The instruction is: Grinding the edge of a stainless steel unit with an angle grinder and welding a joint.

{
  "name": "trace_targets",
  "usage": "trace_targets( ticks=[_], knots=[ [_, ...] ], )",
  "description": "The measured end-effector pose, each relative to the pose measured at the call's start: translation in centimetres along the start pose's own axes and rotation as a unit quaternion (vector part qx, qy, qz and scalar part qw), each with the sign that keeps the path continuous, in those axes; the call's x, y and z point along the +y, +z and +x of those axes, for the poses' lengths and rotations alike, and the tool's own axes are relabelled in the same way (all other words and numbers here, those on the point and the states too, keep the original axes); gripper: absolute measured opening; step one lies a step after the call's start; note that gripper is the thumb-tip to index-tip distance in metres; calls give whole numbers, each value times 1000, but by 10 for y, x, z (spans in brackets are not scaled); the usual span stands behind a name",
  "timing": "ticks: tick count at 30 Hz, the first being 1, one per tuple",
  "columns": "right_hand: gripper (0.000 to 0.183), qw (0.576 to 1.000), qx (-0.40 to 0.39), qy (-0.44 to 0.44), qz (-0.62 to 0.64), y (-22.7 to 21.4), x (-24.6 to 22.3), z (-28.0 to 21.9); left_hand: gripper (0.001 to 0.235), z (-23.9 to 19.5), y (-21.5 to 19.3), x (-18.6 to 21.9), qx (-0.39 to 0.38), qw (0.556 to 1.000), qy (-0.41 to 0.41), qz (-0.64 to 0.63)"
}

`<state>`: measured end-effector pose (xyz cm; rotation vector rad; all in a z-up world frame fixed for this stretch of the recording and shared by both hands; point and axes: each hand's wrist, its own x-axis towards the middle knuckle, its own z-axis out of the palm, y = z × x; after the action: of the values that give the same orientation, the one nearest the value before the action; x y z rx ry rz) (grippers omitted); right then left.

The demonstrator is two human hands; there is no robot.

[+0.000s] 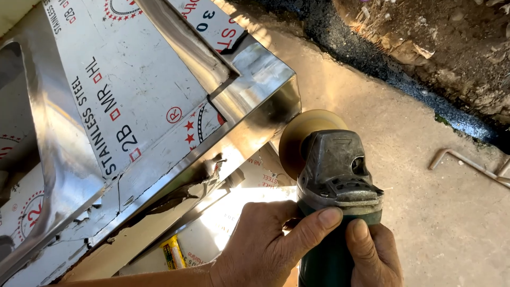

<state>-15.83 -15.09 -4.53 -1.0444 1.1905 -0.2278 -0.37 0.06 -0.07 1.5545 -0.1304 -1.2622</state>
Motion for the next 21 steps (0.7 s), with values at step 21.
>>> trace_targets(
  ticks=[21],
  knots=[
    [61, 997, 51, 50, -7, 5, -4, 0, 74, 2, 1, 4, 6, 1000, 4, 11]
  ],
)
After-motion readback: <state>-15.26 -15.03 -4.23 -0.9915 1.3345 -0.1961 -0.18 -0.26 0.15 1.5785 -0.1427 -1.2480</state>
